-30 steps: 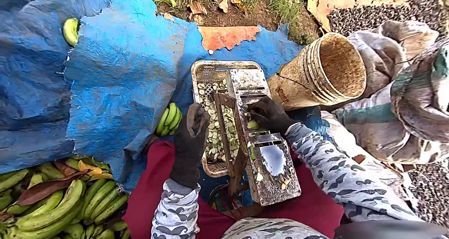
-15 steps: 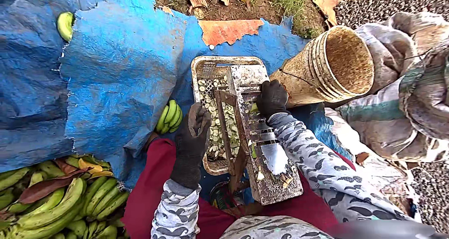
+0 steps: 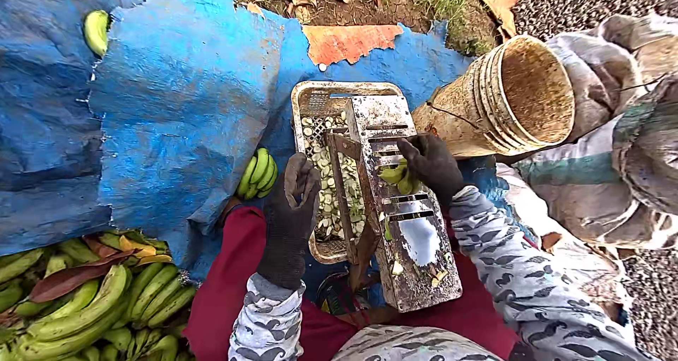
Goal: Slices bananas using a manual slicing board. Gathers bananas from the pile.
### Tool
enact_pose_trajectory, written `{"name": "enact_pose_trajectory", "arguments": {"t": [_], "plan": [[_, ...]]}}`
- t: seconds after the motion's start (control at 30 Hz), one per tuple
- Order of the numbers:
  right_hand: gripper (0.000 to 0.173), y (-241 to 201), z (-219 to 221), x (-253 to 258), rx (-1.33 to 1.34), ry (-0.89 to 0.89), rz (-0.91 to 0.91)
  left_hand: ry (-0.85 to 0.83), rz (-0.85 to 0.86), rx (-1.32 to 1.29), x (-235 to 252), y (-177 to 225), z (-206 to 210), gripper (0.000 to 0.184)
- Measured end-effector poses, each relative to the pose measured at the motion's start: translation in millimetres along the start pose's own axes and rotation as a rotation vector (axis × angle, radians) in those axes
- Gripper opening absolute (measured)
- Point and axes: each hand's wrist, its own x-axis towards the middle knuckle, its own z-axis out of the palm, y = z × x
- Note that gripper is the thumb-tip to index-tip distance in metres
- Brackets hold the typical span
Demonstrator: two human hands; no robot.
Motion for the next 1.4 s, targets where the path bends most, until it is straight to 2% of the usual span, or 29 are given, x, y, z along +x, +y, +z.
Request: {"name": "enact_pose_trajectory", "arguments": {"t": [0.13, 0.23, 0.33, 0.47, 0.6, 0.7, 0.77, 0.87, 0.93, 1.0, 1.1, 1.2, 1.3, 1.4], "plan": [[0.054, 40, 1, 13, 0.047, -0.034, -0.527, -0.014, 0.046, 0.046, 1, -4, 3, 0.049], [0.044, 33, 16, 1, -0.025, 0.056, -0.619, -0.023, 0.013, 0.077, -1, 3, 4, 0.048], [0.036, 31, 22, -39, -0.12, 0.145, -0.548, -0.022, -0.01, 0.054, -3, 4, 3, 0.049], [0.032, 41, 31, -86, -0.158, 0.274, -0.578, 0.001, 0.017, 0.056, 3, 1, 3, 0.048], [0.027, 17, 38, -40, -0.267, 0.272, -0.485, -0.014, 0.006, 0.058, -4, -4, -1, 0.049], [0.037, -11, 33, 2, -0.383, 0.165, -0.303, 0.009, 0.016, 0.008, -1, 0, 1, 0.047], [0.036, -12, 31, -4, -0.381, 0.156, -0.299, 0.026, 0.036, 0.006, 0, 2, 1, 0.046], [0.028, 11, 31, -51, -0.344, 0.242, -0.463, 0.022, 0.056, 0.02, -3, 1, -1, 0.047], [0.026, 17, 33, -58, -0.336, 0.259, -0.514, -0.008, 0.034, 0.036, -8, -2, -4, 0.049], [0.027, 7, 35, -34, -0.38, 0.224, -0.447, -0.039, 0.013, 0.058, -12, -3, -5, 0.052], [0.04, -25, 31, 2, -0.476, 0.11, -0.241, -0.011, 0.037, 0.055, -6, -4, -4, 0.049], [0.051, -15, 11, 1, -0.277, 0.016, -0.196, 0.007, 0.034, 0.024, -6, 1, -6, 0.048], [0.046, 13, 6, 3, -0.018, 0.054, -0.357, 0.018, 0.052, 0.049, -7, -4, -9, 0.049], [0.036, 9, 19, -4, -0.053, 0.055, -0.339, -0.028, 0.019, 0.072, -13, 2, -9, 0.051]]}}
